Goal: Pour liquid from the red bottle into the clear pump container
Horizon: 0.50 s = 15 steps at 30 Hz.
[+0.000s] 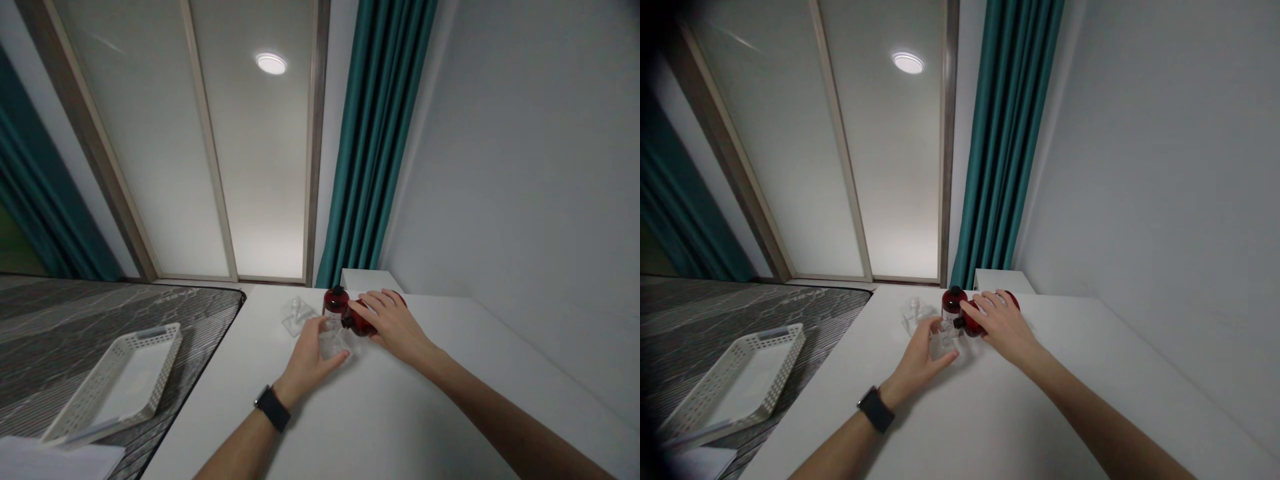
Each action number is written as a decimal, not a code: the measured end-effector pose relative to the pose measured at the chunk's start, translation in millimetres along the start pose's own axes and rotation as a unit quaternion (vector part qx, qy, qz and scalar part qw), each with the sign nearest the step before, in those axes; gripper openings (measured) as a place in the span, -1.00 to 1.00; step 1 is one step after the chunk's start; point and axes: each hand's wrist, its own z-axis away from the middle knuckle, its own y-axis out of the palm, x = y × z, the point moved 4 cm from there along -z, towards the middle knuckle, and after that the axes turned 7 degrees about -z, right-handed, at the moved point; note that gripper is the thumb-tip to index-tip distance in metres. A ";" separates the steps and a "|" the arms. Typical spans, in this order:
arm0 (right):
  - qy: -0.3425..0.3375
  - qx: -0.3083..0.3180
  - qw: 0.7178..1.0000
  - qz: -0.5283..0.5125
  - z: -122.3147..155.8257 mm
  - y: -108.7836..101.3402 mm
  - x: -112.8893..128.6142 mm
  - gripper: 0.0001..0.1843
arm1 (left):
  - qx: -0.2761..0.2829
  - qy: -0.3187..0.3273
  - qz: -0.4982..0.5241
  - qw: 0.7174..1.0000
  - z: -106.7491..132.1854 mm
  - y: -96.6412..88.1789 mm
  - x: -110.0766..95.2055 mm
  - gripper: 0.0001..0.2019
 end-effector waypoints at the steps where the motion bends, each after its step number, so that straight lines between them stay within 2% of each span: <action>1: 0.000 0.000 1.000 -0.001 0.1 0.1 0.0 -0.23 | 0.000 0.000 0.000 1.000 0.0 -0.1 -0.4 -0.41; 15: -0.002 -0.003 1.000 0.001 0.8 0.7 0.1 -0.24 | 0.001 0.000 -0.007 1.000 0.4 1.2 2.1 -0.40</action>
